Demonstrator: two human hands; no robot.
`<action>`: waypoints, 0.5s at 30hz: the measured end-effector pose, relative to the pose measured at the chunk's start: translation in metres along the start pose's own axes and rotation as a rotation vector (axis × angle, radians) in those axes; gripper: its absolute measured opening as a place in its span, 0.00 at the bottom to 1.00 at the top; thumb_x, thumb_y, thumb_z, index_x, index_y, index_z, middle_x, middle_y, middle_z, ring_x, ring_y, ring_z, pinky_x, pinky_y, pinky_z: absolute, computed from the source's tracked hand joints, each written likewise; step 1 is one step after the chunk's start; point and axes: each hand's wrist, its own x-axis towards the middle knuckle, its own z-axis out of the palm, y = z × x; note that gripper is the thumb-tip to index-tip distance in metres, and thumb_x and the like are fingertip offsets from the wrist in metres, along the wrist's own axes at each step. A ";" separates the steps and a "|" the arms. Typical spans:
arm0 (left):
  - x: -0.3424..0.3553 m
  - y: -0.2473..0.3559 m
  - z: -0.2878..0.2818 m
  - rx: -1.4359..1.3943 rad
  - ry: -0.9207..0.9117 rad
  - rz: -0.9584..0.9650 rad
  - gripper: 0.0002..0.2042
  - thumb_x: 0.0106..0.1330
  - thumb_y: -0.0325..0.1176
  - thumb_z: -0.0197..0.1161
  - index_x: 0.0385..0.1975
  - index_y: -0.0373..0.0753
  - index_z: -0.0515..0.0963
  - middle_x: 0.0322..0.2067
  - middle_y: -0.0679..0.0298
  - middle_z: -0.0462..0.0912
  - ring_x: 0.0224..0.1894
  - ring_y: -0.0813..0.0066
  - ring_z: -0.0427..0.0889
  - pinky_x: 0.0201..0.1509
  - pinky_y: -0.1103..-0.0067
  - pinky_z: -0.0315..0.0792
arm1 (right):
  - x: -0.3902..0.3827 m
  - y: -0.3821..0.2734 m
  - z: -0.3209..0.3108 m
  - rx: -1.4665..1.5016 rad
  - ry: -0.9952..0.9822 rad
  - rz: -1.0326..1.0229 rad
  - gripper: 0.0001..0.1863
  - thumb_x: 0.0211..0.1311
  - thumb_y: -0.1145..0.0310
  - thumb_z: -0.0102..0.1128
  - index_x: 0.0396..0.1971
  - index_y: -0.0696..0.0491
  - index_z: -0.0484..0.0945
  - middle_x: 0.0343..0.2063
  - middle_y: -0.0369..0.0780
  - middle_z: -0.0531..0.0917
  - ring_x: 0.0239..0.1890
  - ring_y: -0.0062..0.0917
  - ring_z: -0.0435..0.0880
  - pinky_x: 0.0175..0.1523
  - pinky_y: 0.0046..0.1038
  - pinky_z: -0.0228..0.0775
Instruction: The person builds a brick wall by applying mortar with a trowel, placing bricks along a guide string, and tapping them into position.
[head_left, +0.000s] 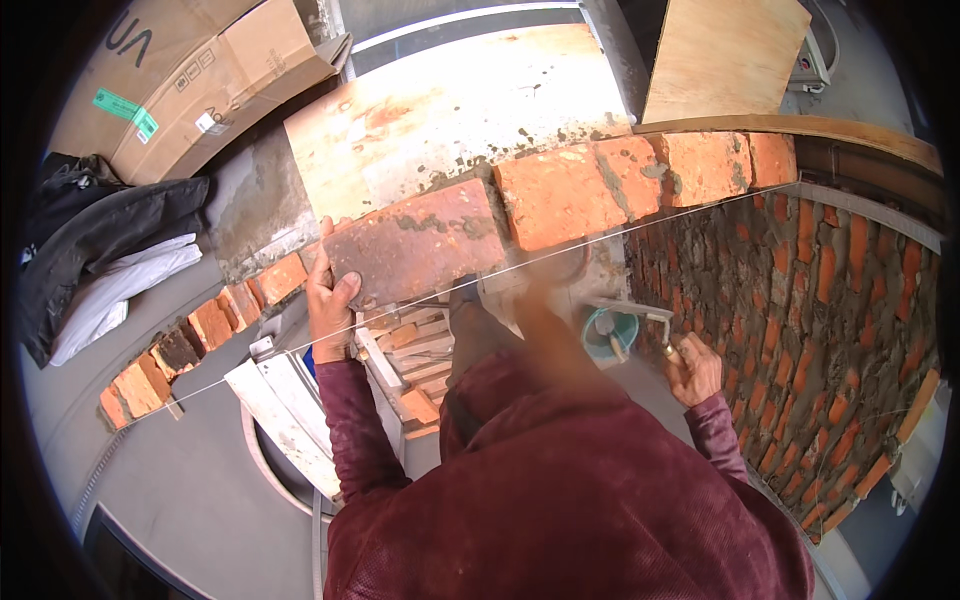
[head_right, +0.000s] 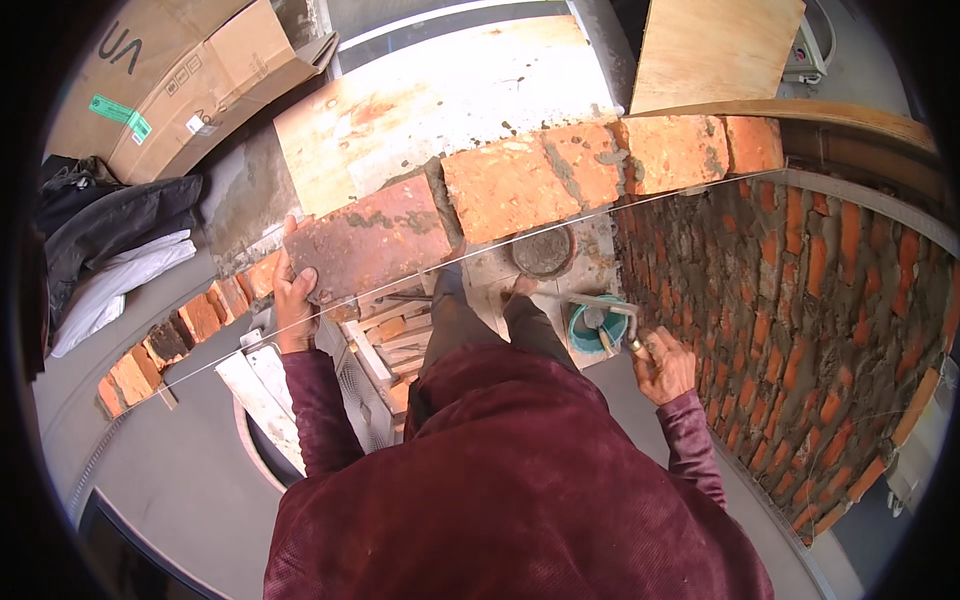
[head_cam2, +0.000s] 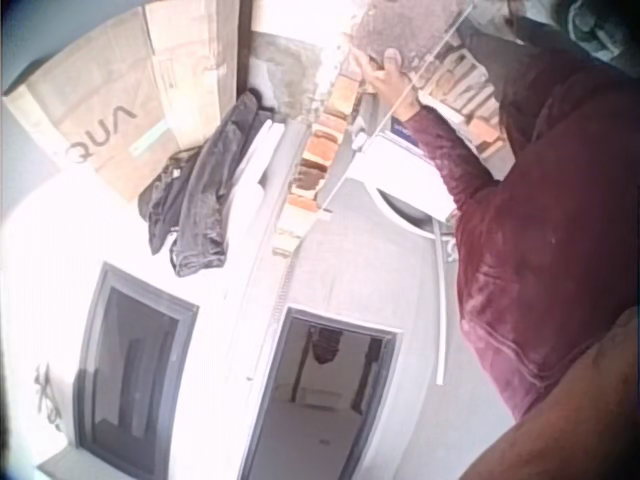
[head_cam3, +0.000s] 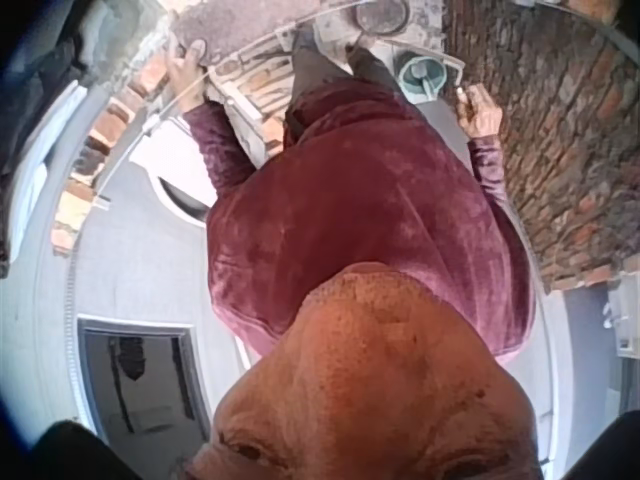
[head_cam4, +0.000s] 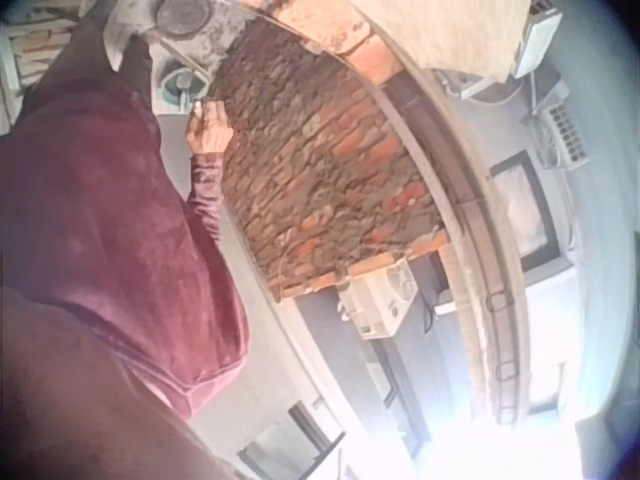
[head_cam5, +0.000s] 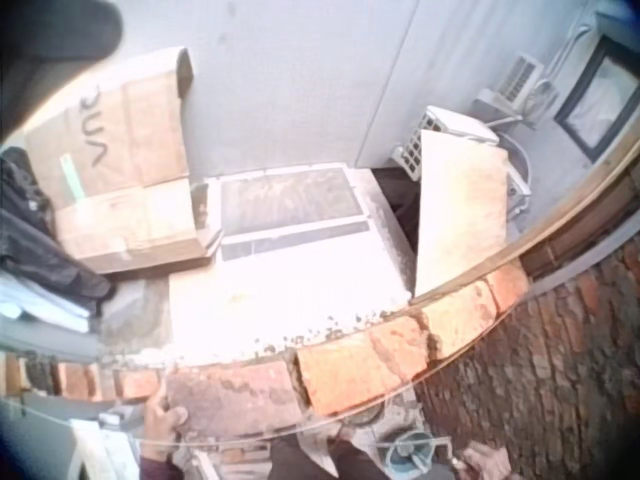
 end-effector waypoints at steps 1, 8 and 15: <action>-0.001 0.000 0.001 -0.001 0.008 0.003 0.49 0.51 0.53 0.67 0.70 0.32 0.56 0.61 0.56 0.71 0.59 0.71 0.73 0.59 0.78 0.69 | 0.014 -0.015 -0.006 -0.016 -0.012 -0.078 0.12 0.48 0.73 0.63 0.35 0.53 0.76 0.26 0.42 0.75 0.29 0.41 0.79 0.31 0.38 0.71; 0.001 0.007 0.006 0.007 -0.022 -0.015 0.49 0.51 0.55 0.68 0.69 0.30 0.56 0.65 0.54 0.66 0.64 0.66 0.70 0.65 0.73 0.65 | 0.102 -0.078 0.016 0.007 0.024 -0.391 0.17 0.49 0.71 0.65 0.43 0.50 0.79 0.29 0.40 0.75 0.31 0.36 0.80 0.34 0.37 0.73; 0.003 0.002 -0.003 0.007 -0.047 0.002 0.50 0.50 0.56 0.70 0.68 0.30 0.57 0.67 0.55 0.64 0.66 0.65 0.67 0.68 0.73 0.62 | 0.140 -0.067 0.016 -0.005 0.061 -0.378 0.20 0.47 0.69 0.67 0.45 0.49 0.79 0.29 0.40 0.76 0.32 0.38 0.80 0.36 0.37 0.74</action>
